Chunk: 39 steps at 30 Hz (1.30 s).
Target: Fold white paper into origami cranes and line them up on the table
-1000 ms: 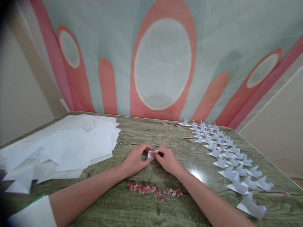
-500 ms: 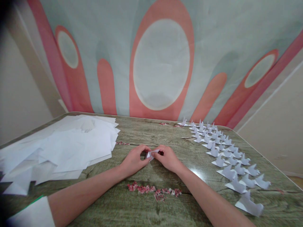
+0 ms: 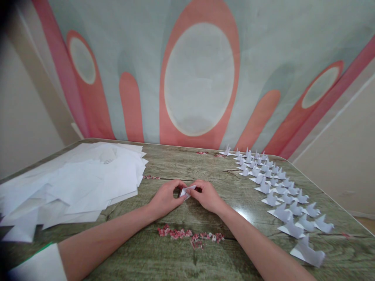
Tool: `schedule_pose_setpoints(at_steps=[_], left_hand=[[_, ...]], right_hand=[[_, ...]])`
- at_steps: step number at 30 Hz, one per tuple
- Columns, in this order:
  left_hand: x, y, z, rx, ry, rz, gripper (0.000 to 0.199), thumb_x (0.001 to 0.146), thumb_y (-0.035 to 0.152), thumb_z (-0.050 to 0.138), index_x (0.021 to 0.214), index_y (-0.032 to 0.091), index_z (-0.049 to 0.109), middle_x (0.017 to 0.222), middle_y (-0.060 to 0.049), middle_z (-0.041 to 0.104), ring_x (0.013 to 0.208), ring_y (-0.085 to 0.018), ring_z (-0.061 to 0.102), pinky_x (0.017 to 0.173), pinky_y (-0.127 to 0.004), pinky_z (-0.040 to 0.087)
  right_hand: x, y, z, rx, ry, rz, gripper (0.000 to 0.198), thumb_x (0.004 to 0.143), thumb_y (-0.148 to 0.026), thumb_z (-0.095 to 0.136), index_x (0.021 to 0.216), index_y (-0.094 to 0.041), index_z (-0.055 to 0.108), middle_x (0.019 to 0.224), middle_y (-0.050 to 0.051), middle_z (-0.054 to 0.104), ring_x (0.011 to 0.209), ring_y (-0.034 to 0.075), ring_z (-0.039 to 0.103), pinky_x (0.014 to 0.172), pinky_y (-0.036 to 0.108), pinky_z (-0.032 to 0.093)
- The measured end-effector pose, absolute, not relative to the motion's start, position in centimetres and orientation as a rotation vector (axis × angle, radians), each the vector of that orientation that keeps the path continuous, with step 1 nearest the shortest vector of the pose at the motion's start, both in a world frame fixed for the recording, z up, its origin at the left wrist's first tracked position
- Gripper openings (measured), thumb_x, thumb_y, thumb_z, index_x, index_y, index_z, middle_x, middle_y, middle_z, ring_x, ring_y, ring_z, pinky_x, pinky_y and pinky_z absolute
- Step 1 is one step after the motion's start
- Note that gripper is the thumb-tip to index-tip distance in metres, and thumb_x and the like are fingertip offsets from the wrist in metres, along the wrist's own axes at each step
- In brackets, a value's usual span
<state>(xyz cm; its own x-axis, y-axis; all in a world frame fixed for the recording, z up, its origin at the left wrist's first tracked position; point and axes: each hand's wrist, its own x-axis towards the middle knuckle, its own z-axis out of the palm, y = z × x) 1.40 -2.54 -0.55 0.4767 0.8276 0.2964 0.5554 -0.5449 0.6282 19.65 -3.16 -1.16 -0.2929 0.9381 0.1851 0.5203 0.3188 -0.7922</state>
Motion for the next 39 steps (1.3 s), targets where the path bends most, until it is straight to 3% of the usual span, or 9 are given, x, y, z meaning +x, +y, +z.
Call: schedule_pose_setpoints(at_steps=[6,12,17,23,33,39], left_hand=[[1.4,-2.6,-0.5,2.278,1.137,0.821,0.017,0.074,0.027,0.058,0.090,0.020,0.059,0.084,-0.001,0.063,0.078,-0.017,0.057,0.073,-0.027,0.044],[1.4,-2.5,-0.5,2.260,1.099,0.837,0.019,0.074,0.023,0.058,0.093,0.020,0.059,0.089,-0.002,0.063,0.083,-0.018,0.057,0.076,-0.028,0.044],[1.3,-2.5,-0.6,2.246,1.059,0.821,0.025,0.073,0.019,0.058,0.098,0.021,0.058,0.091,-0.001,0.064,0.084,-0.017,0.058,0.079,-0.028,0.044],[1.4,-2.3,-1.0,2.175,1.104,0.824,0.030,0.072,0.020,0.060,0.102,0.021,0.056,0.090,0.000,0.064,0.082,-0.016,0.059,0.079,-0.028,0.045],[1.4,-2.4,-0.5,2.301,1.142,0.809,0.014,0.073,0.026,0.060,0.085,0.019,0.062,0.084,-0.001,0.060,0.081,-0.017,0.055,0.073,-0.027,0.043],[1.4,-2.5,-0.6,2.369,1.108,0.787,0.011,0.077,0.026,0.058,0.083,0.020,0.064,0.081,-0.001,0.060,0.079,-0.016,0.055,0.074,-0.027,0.042]], right_hand=[[19.6,-3.1,-1.3,-1.314,-1.910,0.820,0.017,0.078,-0.031,0.056,0.074,-0.018,0.067,0.069,0.000,0.060,0.065,0.014,0.054,0.062,0.024,0.040],[19.7,-3.1,-1.3,-1.318,-1.884,0.817,0.023,0.078,-0.030,0.058,0.096,-0.017,0.063,0.080,0.002,0.063,0.067,0.014,0.054,0.061,0.024,0.042],[20.3,-2.7,-0.8,-1.237,-2.004,0.816,0.017,0.079,-0.029,0.057,0.085,-0.017,0.067,0.085,0.004,0.064,0.077,0.016,0.056,0.071,0.026,0.041],[20.7,-2.5,-0.8,-1.248,-2.033,0.822,0.014,0.079,-0.026,0.057,0.083,-0.016,0.067,0.079,0.002,0.063,0.073,0.015,0.056,0.067,0.024,0.041],[20.6,-2.5,-1.4,-1.214,-2.059,0.723,0.008,0.078,-0.021,0.060,0.080,-0.016,0.065,0.075,0.001,0.061,0.069,0.013,0.054,0.063,0.023,0.040],[20.9,-2.5,-1.4,-1.133,-2.131,0.617,0.011,0.078,-0.012,0.059,0.080,-0.019,0.067,0.082,0.002,0.060,0.080,0.014,0.054,0.074,0.027,0.040]])
